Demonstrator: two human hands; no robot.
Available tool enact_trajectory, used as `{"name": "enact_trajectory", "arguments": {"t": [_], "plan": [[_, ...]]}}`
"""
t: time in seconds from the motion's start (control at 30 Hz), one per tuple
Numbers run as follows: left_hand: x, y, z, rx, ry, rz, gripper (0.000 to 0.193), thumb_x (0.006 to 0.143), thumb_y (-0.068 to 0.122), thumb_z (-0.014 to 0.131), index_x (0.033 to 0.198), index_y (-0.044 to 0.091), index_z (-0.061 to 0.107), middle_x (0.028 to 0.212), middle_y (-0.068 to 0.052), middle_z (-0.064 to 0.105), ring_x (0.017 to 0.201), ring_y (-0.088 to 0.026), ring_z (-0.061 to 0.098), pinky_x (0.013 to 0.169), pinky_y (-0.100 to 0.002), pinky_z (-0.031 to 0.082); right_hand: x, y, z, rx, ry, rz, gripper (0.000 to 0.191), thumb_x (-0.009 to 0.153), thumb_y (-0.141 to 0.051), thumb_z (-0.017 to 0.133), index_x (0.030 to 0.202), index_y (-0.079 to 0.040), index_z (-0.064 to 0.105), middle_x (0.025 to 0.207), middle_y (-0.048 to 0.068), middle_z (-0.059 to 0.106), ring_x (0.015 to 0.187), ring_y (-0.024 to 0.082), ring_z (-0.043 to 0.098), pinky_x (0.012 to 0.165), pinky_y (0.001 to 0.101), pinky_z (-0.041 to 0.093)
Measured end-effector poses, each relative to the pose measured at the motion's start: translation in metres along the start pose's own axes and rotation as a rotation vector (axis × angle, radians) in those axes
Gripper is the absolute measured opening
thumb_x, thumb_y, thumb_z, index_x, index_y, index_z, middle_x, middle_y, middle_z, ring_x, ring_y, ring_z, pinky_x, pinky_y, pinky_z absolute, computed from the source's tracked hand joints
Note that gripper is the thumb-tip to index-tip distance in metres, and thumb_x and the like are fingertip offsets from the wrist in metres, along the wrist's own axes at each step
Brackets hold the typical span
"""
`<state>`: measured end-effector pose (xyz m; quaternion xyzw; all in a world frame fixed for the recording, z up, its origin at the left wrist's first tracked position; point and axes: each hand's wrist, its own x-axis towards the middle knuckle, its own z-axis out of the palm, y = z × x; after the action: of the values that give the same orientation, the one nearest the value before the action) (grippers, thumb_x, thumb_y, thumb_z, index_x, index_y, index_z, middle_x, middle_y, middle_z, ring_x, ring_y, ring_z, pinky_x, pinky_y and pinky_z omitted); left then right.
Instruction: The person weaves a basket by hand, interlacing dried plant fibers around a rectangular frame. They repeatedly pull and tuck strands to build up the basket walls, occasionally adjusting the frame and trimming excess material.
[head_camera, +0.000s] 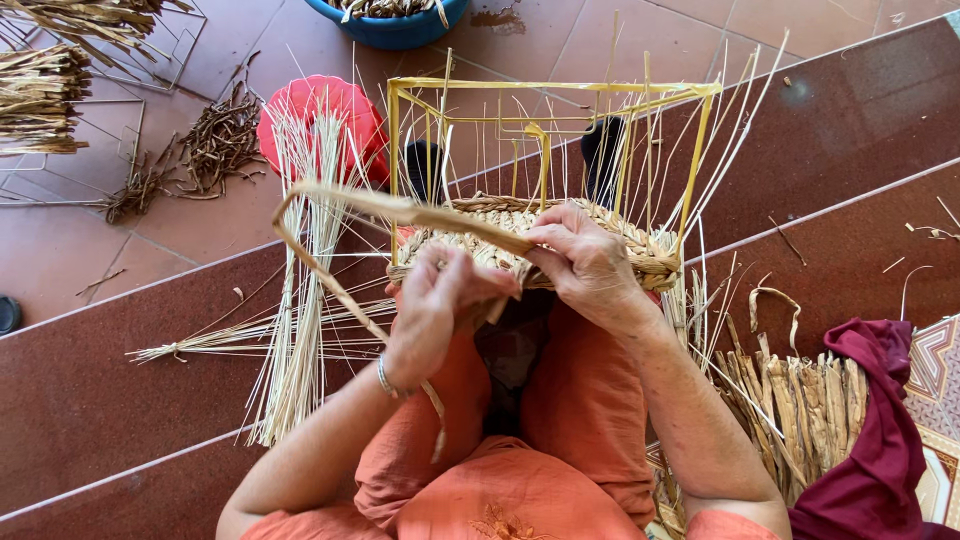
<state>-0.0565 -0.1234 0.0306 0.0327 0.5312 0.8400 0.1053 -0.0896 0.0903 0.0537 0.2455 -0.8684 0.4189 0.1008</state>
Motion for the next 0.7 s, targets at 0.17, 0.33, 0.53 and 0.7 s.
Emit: {"name": "enact_trajectory", "arguments": {"t": [0.17, 0.33, 0.53, 0.7], "plan": [[-0.025, 0.004, -0.001, 0.652, -0.270, 0.353, 0.010, 0.106, 0.010, 0.062, 0.111, 0.003, 0.057, 0.120, -0.019, 0.076, 0.111, -0.027, 0.078, 0.089, -0.031, 0.065, 0.010, -0.003, 0.012, -0.119, -0.096, 0.070, 0.011, 0.089, -0.010, 0.075, 0.099, -0.009, 0.076, 0.092, 0.007, 0.074, 0.085, 0.022, 0.072, 0.075, 0.0352, 0.057], [0.001, 0.033, -0.043, 1.283, -0.099, 0.510, 0.049, 0.086, 0.021, 0.078, 0.129, 0.004, 0.060, 0.131, -0.018, 0.058, 0.122, -0.029, 0.054, 0.097, -0.045, 0.044, 0.016, -0.010, 0.002, -0.132, -0.144, -0.157, 0.015, 0.085, -0.010, 0.073, 0.100, -0.010, 0.075, 0.094, 0.007, 0.073, 0.088, 0.025, 0.070, 0.078, 0.0378, 0.056], [0.006, 0.020, -0.067, 1.715, 0.049, 0.805, 0.022, 0.089, 0.017, 0.072, 0.106, 0.011, 0.060, 0.135, -0.015, 0.056, 0.126, -0.030, 0.049, 0.104, -0.049, 0.038, 0.011, -0.012, 0.031, -0.256, -0.015, -0.051, 0.006, 0.092, -0.014, 0.076, 0.090, -0.008, 0.074, 0.077, 0.007, 0.070, 0.074, 0.023, 0.068, 0.068, 0.0371, 0.054], [-0.020, 0.004, -0.068, 1.576, -0.125, 0.655, 0.003, 0.104, 0.008, 0.060, 0.107, 0.006, 0.060, 0.097, -0.011, 0.067, 0.091, -0.024, 0.064, 0.082, -0.038, 0.053, 0.003, 0.001, 0.044, -0.179, 0.133, 0.008, 0.009, 0.094, -0.009, 0.072, 0.086, -0.007, 0.068, 0.078, 0.007, 0.069, 0.073, 0.019, 0.068, 0.069, 0.0346, 0.055]]}}
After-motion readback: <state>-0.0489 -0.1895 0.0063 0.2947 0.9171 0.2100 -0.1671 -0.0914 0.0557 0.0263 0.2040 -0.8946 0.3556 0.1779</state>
